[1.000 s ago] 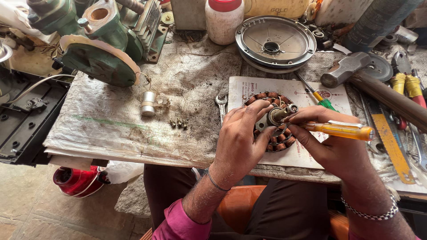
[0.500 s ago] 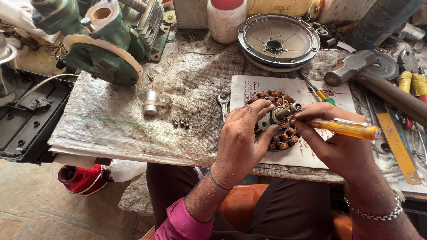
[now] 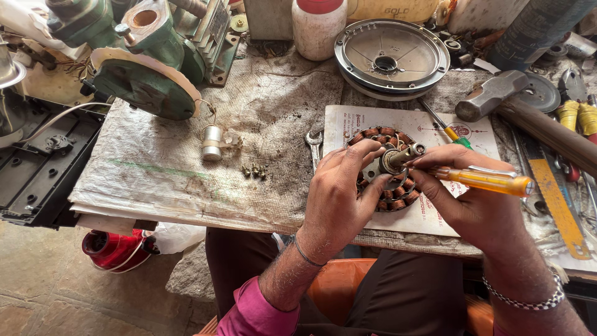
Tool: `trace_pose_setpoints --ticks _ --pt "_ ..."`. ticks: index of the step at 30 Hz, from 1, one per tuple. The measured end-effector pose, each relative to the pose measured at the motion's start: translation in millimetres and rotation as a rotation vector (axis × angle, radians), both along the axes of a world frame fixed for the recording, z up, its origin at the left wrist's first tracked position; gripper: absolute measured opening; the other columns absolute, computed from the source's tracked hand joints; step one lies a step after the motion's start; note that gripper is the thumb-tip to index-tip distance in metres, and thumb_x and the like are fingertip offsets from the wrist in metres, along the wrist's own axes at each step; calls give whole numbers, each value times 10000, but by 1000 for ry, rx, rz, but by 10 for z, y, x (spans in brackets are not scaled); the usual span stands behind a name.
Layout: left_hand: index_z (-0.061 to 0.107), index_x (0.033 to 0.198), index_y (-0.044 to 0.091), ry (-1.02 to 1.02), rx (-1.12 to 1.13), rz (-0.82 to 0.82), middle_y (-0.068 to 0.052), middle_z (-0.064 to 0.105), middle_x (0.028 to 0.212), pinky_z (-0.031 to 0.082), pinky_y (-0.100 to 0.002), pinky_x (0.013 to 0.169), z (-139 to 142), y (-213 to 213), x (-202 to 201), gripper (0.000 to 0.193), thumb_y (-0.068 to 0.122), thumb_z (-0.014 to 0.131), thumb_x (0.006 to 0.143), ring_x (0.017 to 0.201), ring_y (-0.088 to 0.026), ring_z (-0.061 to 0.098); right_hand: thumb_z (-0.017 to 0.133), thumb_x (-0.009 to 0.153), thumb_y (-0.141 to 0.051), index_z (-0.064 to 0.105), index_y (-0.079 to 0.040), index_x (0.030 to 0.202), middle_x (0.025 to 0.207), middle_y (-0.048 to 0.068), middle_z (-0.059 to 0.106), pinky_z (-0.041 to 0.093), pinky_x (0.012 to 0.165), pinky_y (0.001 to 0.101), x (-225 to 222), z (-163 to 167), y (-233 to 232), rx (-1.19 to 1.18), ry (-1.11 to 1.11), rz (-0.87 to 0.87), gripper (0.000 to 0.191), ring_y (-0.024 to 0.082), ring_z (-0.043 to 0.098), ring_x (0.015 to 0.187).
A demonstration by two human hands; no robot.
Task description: The person sits at a workbench and uses a screwdriver to work on the shaft end of an electric motor armature, holding the wound rotor steady with the other hand while turning the screwdriver repeatedly. Small screws lie on the bench beside the motor as the person continues working on the component.
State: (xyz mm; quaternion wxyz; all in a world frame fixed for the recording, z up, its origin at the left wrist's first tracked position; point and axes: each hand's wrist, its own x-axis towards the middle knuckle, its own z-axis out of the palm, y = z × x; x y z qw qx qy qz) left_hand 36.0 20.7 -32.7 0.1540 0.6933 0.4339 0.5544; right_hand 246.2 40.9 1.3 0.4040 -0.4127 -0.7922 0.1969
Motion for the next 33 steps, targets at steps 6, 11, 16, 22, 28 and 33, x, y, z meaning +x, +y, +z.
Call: trace_pose_setpoints --ticks 6,11,16,22,28,33 --pt "577 1280 72 2 7 1 -100 745 1161 518 -424 1021 2 -4 -8 442 106 791 894 1146 -313 702 760 908 1 706 -4 1078 1083 75 745 580 856 259 -1 6 6 11 15 41 179 121 718 973" --pt "577 1276 72 -5 11 1 -107 739 1161 521 -424 1020 4 -9 -7 438 98 786 892 1144 -316 702 757 905 4 703 1 1074 1074 75 739 580 857 258 -4 -3 -3 -22 27 24 178 120 713 972" --pt "566 1284 75 -15 13 -7 -93 744 1170 524 -421 1017 15 -5 -15 444 93 783 897 1147 -304 708 759 899 -1 698 3 1070 1059 75 742 583 848 256 -6 20 7 -33 25 35 181 118 718 956" --pt "525 1467 61 64 -40 -5 -108 672 1303 459 -445 1099 16 -20 -11 597 91 754 916 1232 -306 615 756 912 -9 699 -3 1057 1091 89 746 587 913 278 -41 45 -6 40 -17 64 156 151 736 1030" --pt "537 1436 87 98 5 -9 -60 648 1430 425 -447 1129 5 -7 3 552 104 744 925 1284 -274 610 772 901 -9 709 4 1058 1086 105 750 580 857 283 -44 60 2 75 -86 -22 170 157 737 983" --pt "544 1419 80 81 -13 -22 -51 678 1361 431 -446 1115 -13 -1 6 533 109 747 927 1280 -275 619 764 904 -24 709 -18 1067 1072 96 750 581 838 266 -24 43 -6 14 -25 17 173 143 731 967"
